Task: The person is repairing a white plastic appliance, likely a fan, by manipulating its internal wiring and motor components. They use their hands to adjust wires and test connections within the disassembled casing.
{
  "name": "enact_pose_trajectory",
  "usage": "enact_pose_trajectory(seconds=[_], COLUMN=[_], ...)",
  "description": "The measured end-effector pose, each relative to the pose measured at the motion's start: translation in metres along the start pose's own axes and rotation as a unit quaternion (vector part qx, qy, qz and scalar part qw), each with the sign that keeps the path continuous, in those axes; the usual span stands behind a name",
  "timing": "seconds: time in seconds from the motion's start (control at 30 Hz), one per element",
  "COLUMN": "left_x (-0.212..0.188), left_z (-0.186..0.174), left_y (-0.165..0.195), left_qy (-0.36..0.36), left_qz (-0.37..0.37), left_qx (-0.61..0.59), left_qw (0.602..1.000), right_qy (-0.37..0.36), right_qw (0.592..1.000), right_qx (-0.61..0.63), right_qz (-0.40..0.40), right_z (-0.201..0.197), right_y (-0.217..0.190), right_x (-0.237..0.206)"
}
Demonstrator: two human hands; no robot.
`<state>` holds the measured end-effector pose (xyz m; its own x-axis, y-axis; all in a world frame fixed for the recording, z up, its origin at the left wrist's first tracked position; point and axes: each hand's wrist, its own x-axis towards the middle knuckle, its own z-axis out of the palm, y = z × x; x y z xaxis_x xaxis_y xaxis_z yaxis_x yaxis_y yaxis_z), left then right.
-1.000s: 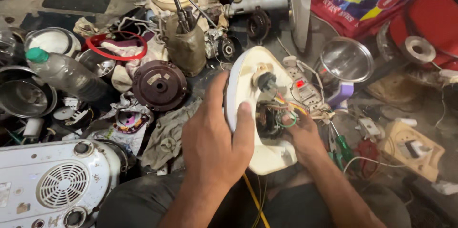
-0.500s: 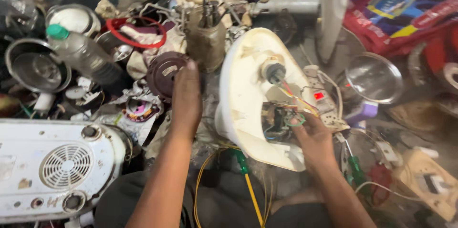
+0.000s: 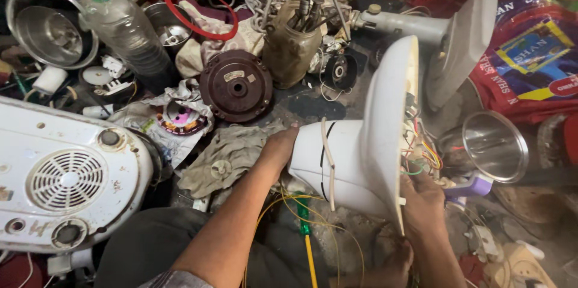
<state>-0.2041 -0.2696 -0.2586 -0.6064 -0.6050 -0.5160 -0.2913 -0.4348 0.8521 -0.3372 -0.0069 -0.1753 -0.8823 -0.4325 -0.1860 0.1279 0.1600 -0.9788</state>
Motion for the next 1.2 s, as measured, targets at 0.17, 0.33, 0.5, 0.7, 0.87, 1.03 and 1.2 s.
enact_pose_trajectory(seconds=[0.17,0.33,0.5,0.7,0.87,1.03,1.2], left_x=[-0.012,-0.008,-0.003,-0.001,-0.002,-0.005,-0.006], left_z=[0.007,0.008,0.006,0.005,0.006,0.007,0.005], left_y=[0.002,-0.008,-0.021,-0.026,-0.024,-0.023,-0.022], left_qy=[-0.075,-0.09,-0.07,-0.066,-0.078,-0.093,-0.075], left_qz=[-0.068,-0.046,-0.052,-0.043,-0.033,-0.03,-0.035], left_qx=[-0.071,-0.119,-0.128,-0.13,-0.159,-0.16,-0.151], left_qw=[0.992,0.988,0.988,0.988,0.984,0.982,0.985], right_qy=[0.029,0.018,-0.003,-0.004,-0.006,-0.008,-0.003], right_qw=[0.998,1.0,0.994,0.994,0.997,0.997,0.995], right_qx=[-0.052,-0.006,-0.082,-0.094,-0.06,-0.062,-0.091], right_qz=[0.027,0.018,-0.067,-0.064,-0.049,-0.045,-0.043], right_z=[-0.007,-0.003,-0.001,0.0,0.0,0.0,0.002], right_y=[0.007,0.011,0.011,0.007,0.009,0.008,0.003], right_x=[-0.003,-0.001,-0.005,-0.008,-0.008,-0.007,-0.01])
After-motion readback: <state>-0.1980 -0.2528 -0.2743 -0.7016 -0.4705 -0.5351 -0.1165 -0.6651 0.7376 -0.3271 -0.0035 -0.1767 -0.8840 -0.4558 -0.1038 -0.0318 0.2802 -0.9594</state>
